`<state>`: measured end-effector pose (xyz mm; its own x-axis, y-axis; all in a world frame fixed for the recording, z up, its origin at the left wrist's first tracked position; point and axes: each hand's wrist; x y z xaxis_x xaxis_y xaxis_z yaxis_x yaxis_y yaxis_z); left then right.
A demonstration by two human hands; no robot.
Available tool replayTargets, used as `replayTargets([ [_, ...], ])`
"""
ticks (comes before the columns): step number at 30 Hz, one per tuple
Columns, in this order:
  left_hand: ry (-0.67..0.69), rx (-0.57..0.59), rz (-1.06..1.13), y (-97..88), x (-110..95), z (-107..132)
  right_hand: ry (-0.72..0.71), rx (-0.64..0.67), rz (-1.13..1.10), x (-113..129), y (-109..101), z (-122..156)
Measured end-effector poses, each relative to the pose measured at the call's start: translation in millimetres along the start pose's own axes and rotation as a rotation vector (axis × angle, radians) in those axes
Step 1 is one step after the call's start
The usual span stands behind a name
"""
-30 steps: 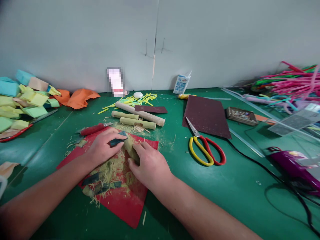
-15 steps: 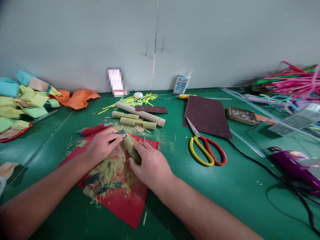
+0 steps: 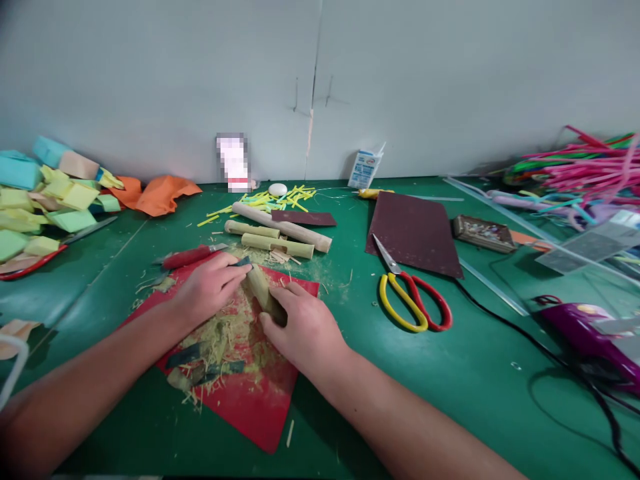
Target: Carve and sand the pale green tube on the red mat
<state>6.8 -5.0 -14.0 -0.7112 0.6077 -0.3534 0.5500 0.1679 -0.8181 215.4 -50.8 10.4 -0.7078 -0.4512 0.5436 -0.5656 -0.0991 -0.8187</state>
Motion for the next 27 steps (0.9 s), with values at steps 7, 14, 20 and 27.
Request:
replayTargets([
  [7,0.015,-0.003,0.035,0.8,-1.1,0.6,0.003,0.000,-0.017,0.0,-0.5,-0.4],
  [14,-0.001,0.008,0.053,-0.1,0.1,0.0,0.010,-0.008,-0.019,0.3,0.2,0.3],
  [20,-0.006,0.028,0.045,0.9,-2.7,-1.7,0.005,-0.007,-0.004,-0.9,0.4,1.9],
  [27,-0.028,0.018,0.057,1.0,-6.0,-1.4,0.005,-0.008,0.011,0.7,0.6,1.7],
])
Point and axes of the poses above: each hand's wrist, its own z-axis away from the middle knuckle, its own y-axis out of the palm, x = y × z, and after that the axes turned 6 degrees about -y, right-handed
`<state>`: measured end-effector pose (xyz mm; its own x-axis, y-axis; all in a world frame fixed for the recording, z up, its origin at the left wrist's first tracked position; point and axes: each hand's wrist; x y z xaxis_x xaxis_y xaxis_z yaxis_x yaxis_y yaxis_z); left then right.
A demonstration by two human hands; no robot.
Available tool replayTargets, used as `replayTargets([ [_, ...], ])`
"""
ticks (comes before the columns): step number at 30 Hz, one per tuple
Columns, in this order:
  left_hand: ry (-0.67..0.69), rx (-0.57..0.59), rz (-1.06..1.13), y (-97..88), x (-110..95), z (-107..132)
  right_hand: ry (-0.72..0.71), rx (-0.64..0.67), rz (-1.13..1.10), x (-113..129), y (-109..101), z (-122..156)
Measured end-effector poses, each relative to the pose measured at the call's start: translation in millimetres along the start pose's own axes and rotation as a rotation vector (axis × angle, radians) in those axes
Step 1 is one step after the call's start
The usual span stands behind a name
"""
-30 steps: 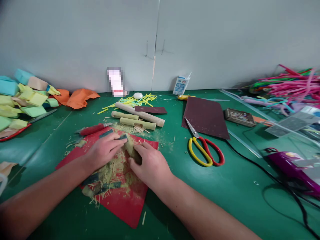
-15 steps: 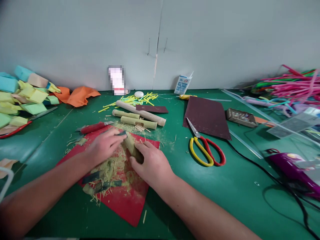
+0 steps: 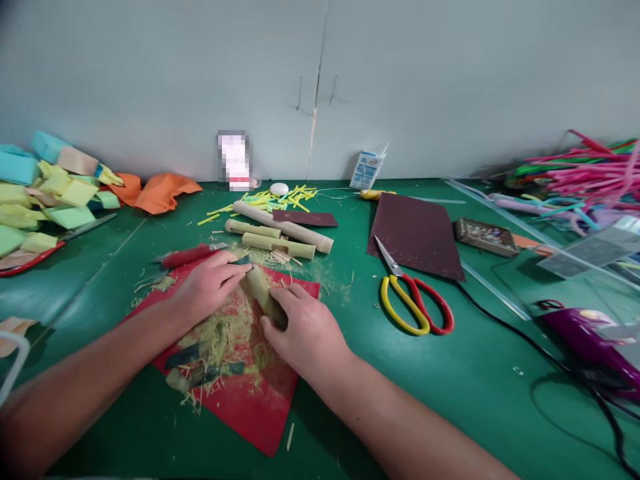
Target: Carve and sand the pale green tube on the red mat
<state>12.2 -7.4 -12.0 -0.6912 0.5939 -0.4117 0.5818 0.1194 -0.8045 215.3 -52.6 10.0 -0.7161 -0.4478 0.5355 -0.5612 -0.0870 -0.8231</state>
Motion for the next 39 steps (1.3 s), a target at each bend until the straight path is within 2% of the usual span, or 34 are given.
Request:
replayTargets([
  [3,0.023,0.032,0.007,-0.6,0.3,0.0,-0.006,0.010,0.009,0.5,0.4,0.3],
  [7,0.014,-0.007,0.010,-0.6,-0.9,-0.8,-0.020,0.000,0.030,0.3,1.2,1.0],
  [10,0.016,0.014,0.028,0.6,-0.8,-1.6,-0.024,0.007,0.041,0.7,1.4,1.1],
  [13,0.001,-0.028,0.032,2.2,1.1,-2.5,-0.027,-0.009,0.049,1.3,1.7,1.3],
  [17,0.004,-0.003,0.038,3.0,2.3,-3.2,-0.025,0.012,0.079,1.9,2.1,2.0],
  [20,-0.021,-0.029,0.035,2.9,1.4,-3.0,-0.035,0.016,0.099,2.3,1.8,2.1],
  [29,-0.023,0.006,0.030,2.2,1.4,-0.9,-0.031,0.020,0.105,2.2,2.5,2.5],
  [33,-0.015,-0.028,0.025,2.4,1.3,0.7,-0.009,0.000,0.100,2.1,3.1,3.2],
  [36,0.012,-0.002,0.037,3.2,0.2,1.4,-0.007,-0.015,0.078,1.5,3.3,3.0],
  [39,-0.005,-0.040,0.027,3.9,-1.1,1.2,-0.004,-0.019,0.079,1.1,3.1,2.6],
])
Point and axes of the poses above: each hand's wrist, its own z-axis away from the middle knuckle, its own y-axis out of the palm, x = y × z, and after that the axes turned 6 degrees about -y, right-handed
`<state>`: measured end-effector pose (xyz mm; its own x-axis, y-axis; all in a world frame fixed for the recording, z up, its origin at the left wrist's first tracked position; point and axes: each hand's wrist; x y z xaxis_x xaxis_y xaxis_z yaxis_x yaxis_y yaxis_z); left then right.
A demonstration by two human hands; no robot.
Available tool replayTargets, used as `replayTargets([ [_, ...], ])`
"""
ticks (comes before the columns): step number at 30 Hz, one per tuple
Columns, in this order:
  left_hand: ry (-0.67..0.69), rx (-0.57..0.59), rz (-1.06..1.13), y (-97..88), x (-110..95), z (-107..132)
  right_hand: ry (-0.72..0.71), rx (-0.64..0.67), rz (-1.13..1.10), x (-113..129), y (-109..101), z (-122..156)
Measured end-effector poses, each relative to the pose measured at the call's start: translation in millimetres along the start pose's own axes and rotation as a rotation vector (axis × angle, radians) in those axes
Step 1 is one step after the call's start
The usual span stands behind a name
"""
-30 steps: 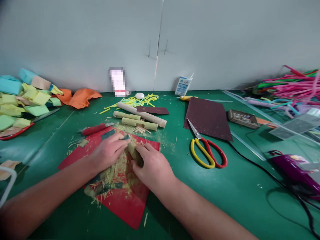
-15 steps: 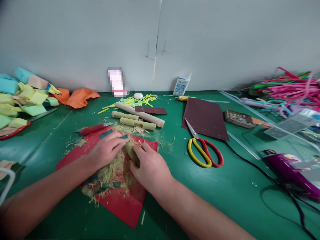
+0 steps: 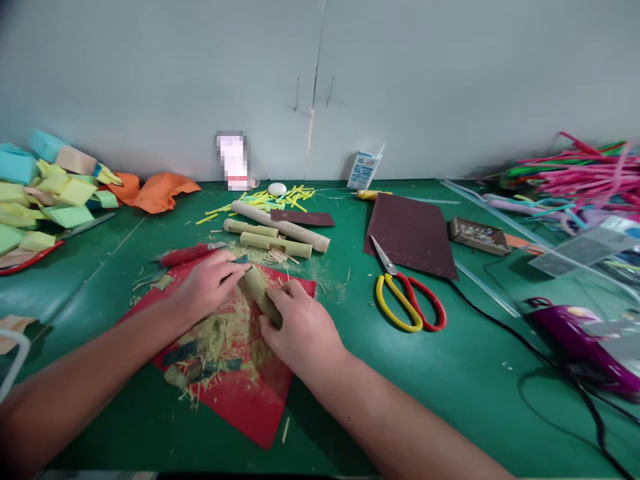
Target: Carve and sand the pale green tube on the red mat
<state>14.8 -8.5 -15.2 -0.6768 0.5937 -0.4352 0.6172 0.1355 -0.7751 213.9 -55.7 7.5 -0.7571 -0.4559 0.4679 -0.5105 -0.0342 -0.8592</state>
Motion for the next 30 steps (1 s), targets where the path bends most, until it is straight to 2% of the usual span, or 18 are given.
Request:
replayTargets([
  [4,0.003,0.052,0.002,0.4,-0.1,-1.2,-0.004,0.019,-0.001,0.1,-0.3,0.0],
  [7,-0.011,0.020,-0.001,0.4,-0.1,-1.1,-0.012,0.006,0.017,0.4,0.4,0.1],
  [11,0.014,0.078,0.040,2.1,-5.1,2.0,-0.011,0.007,0.057,0.1,1.5,0.2],
  [17,0.009,0.070,0.039,0.5,-1.8,-0.2,-0.015,0.018,0.106,-1.2,1.3,0.2],
  [22,-0.053,-0.013,-0.034,-3.4,5.0,-3.4,-0.012,0.027,0.051,-0.7,2.4,-0.5],
  [25,-0.011,0.033,-0.032,-1.8,1.1,-2.0,-0.010,0.031,0.045,-0.9,3.2,-0.5],
  [30,0.001,-0.013,-0.025,0.2,-2.3,-1.4,-0.012,0.019,0.053,-1.3,4.3,1.1],
])
Point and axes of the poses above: each hand's wrist, its own z-axis away from the middle knuckle, its own y-axis out of the palm, x = y × z, and after that the axes turned 6 degrees about -y, right-handed
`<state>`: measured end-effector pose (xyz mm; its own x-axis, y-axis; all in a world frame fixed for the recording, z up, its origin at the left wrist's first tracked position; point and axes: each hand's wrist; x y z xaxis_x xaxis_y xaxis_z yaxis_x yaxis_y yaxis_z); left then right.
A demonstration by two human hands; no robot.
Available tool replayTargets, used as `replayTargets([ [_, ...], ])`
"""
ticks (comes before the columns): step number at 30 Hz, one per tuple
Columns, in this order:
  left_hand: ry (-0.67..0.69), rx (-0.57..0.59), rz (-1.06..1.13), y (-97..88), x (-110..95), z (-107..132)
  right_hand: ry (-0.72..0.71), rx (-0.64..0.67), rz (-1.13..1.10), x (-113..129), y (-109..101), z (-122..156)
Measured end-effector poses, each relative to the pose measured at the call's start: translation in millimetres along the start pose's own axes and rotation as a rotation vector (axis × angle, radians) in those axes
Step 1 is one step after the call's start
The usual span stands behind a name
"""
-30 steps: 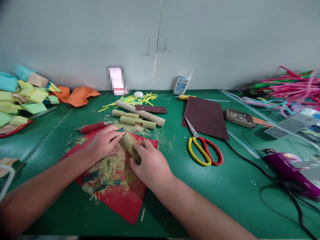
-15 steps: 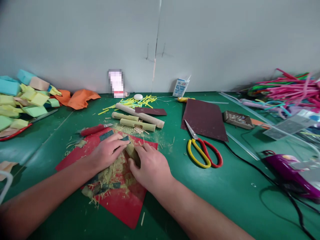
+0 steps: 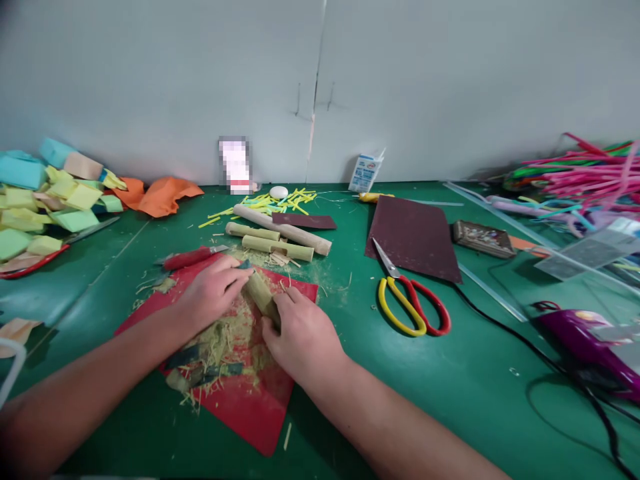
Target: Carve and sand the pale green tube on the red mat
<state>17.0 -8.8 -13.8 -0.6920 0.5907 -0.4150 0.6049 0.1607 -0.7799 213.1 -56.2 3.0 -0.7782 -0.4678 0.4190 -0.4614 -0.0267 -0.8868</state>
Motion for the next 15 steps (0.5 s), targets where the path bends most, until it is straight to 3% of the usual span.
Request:
replayTargets([
  [3,0.000,0.053,0.001,-0.1,0.2,0.7,-0.010,-0.008,0.003,0.1,0.9,0.3],
  [15,0.000,0.040,-0.004,-3.1,2.1,1.8,-0.023,-0.018,0.025,1.0,-0.2,1.2],
])
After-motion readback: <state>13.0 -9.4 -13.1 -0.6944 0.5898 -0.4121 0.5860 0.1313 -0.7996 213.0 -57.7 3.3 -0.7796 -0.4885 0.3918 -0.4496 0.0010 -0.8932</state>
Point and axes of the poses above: each hand's wrist, its own z-axis away from the middle knuckle, its own y-axis out of the palm, x = y × z, and after that the axes turned 6 degrees about -y, right-handed
